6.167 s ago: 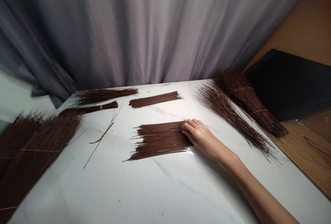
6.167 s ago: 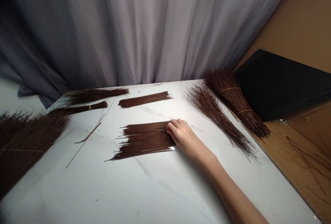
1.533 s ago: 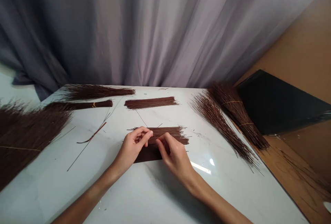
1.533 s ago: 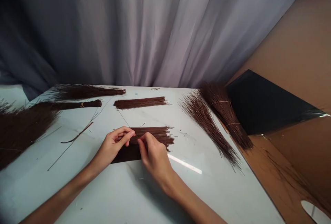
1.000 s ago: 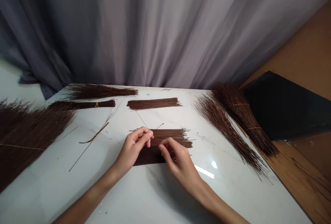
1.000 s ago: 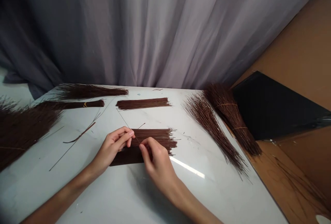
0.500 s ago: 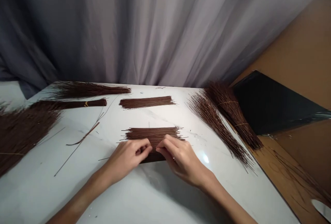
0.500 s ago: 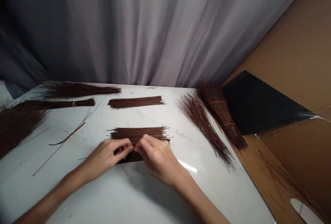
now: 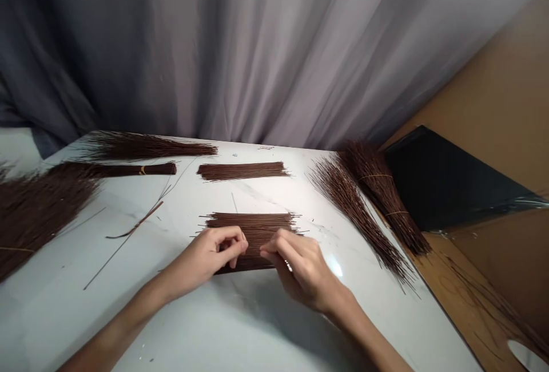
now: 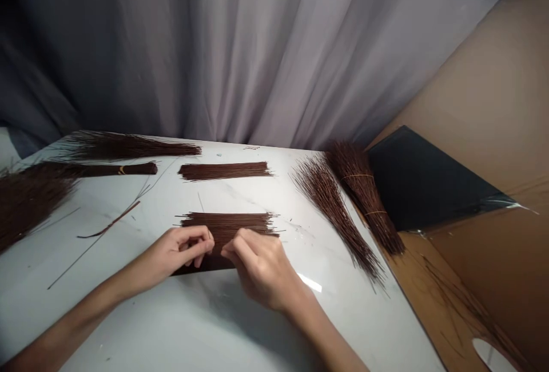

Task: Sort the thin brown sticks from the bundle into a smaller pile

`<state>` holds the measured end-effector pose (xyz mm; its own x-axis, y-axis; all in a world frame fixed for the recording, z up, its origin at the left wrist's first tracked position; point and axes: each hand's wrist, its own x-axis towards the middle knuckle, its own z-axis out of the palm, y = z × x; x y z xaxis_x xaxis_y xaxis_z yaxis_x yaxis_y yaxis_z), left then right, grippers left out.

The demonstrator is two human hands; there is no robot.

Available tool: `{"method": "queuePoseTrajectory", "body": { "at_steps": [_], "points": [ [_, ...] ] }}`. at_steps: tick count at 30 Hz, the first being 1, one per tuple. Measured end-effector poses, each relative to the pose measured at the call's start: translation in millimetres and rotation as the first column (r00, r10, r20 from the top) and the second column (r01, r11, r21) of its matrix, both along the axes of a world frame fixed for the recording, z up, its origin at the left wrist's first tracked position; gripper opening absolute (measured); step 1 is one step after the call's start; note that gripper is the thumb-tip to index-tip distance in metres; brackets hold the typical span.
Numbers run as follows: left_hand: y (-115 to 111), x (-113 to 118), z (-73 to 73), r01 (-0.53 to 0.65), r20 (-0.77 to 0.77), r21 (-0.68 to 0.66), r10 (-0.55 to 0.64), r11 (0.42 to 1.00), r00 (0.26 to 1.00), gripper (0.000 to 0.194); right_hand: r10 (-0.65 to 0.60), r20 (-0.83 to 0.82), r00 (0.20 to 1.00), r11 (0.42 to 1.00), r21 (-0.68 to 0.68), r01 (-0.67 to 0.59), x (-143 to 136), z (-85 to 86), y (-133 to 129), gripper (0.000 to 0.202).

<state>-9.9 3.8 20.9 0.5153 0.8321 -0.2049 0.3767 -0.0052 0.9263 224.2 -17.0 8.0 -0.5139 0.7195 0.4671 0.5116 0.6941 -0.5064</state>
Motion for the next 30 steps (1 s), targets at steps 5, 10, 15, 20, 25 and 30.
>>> {"method": "queuePoseTrajectory", "body": {
  "at_steps": [5,10,15,20,25,30],
  "points": [
    [0.6,3.4,4.1,-0.032,0.242,-0.198,0.081,0.98,0.967,0.029,0.05,-0.067,0.996,0.967,-0.246,-0.065,4.7,-8.2,-1.3,0.014],
    [-16.8,12.8,-2.1,0.169,0.085,-0.105,-0.16,0.98,0.983,0.028,0.044,-0.042,0.998,0.955,-0.291,-0.054,16.8,-2.5,13.9,0.02],
    [-14.6,15.0,-16.6,-0.038,-0.067,0.09,0.044,0.995,0.997,0.03,0.033,0.176,0.984,0.999,-0.037,-0.027,11.6,1.8,-1.7,0.02],
    [-6.5,12.8,-15.2,-0.115,0.175,-0.034,0.119,0.993,0.977,0.031,0.065,0.108,0.992,0.982,-0.182,-0.044,8.4,-10.0,-2.4,0.015],
    [-9.1,13.6,-13.2,-0.035,0.184,-0.131,0.059,0.991,0.981,0.031,-0.018,0.097,0.995,0.992,-0.126,0.03,16.8,-11.4,7.6,0.016],
    [-9.6,14.8,-20.7,-0.15,0.054,-0.014,0.151,0.989,0.987,0.033,-0.071,0.289,0.955,0.997,0.052,0.058,15.9,-9.2,5.3,0.022]
  ]
}}
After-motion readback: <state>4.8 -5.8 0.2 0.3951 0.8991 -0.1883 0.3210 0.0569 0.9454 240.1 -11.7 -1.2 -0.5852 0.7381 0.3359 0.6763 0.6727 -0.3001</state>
